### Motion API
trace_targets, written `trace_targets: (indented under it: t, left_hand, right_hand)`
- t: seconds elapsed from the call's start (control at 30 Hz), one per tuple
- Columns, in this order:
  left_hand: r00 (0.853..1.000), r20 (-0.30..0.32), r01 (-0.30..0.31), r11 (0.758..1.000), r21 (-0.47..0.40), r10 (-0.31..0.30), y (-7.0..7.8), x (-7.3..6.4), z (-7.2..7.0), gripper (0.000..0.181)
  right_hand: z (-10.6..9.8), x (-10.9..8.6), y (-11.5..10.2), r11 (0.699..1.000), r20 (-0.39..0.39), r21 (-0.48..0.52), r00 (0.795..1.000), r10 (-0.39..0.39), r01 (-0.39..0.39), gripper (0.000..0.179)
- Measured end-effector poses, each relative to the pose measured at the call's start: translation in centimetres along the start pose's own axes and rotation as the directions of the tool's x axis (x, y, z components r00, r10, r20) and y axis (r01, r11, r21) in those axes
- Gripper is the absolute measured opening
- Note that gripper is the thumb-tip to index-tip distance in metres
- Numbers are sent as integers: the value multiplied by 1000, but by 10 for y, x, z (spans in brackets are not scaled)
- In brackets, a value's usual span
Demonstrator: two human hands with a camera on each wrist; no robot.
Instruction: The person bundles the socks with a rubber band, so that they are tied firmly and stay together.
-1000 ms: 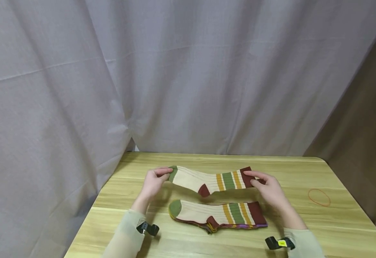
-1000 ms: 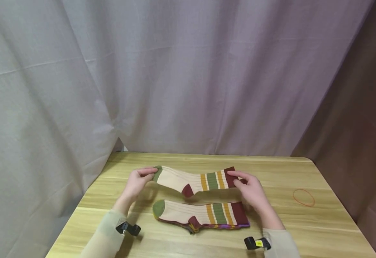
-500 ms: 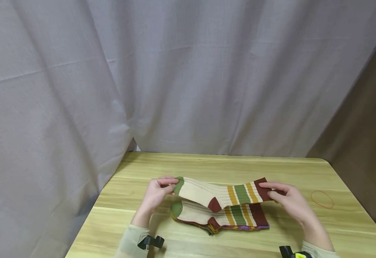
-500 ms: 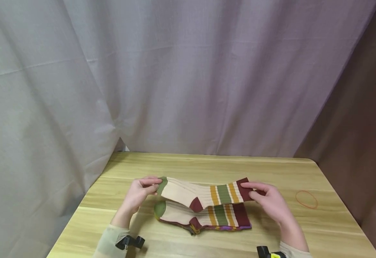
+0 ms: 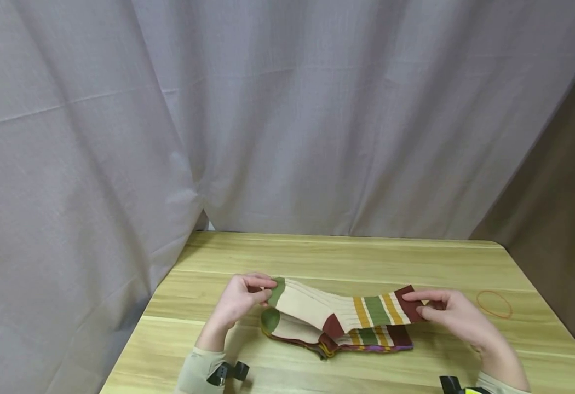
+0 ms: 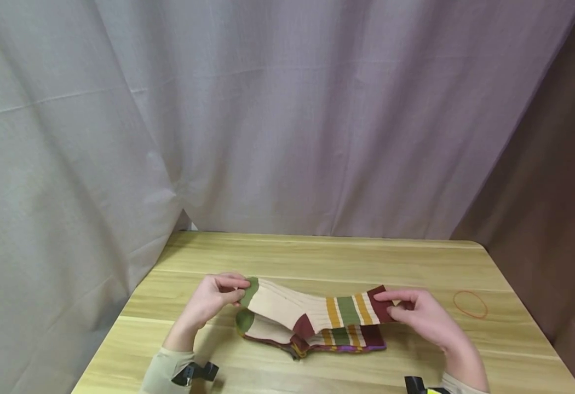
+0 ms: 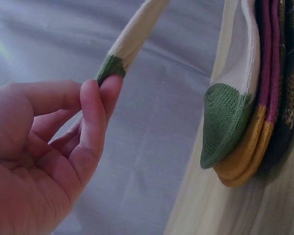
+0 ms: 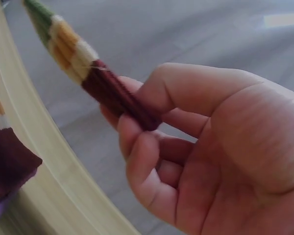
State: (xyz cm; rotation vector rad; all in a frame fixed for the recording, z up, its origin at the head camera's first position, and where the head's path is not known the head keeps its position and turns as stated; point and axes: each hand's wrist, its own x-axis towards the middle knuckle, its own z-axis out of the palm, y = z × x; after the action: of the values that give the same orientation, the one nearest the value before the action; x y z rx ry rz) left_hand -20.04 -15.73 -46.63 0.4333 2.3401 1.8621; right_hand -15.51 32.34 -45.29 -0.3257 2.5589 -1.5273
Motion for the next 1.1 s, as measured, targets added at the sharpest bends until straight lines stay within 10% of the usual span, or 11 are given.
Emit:
trace_targets:
  t: [1.1]
  left_hand:
    - [984,134,99,987,126,-116,-2,-11,-4,17]
  right_hand:
    - [9,5,15,995,273,72,961,46,-68,39]
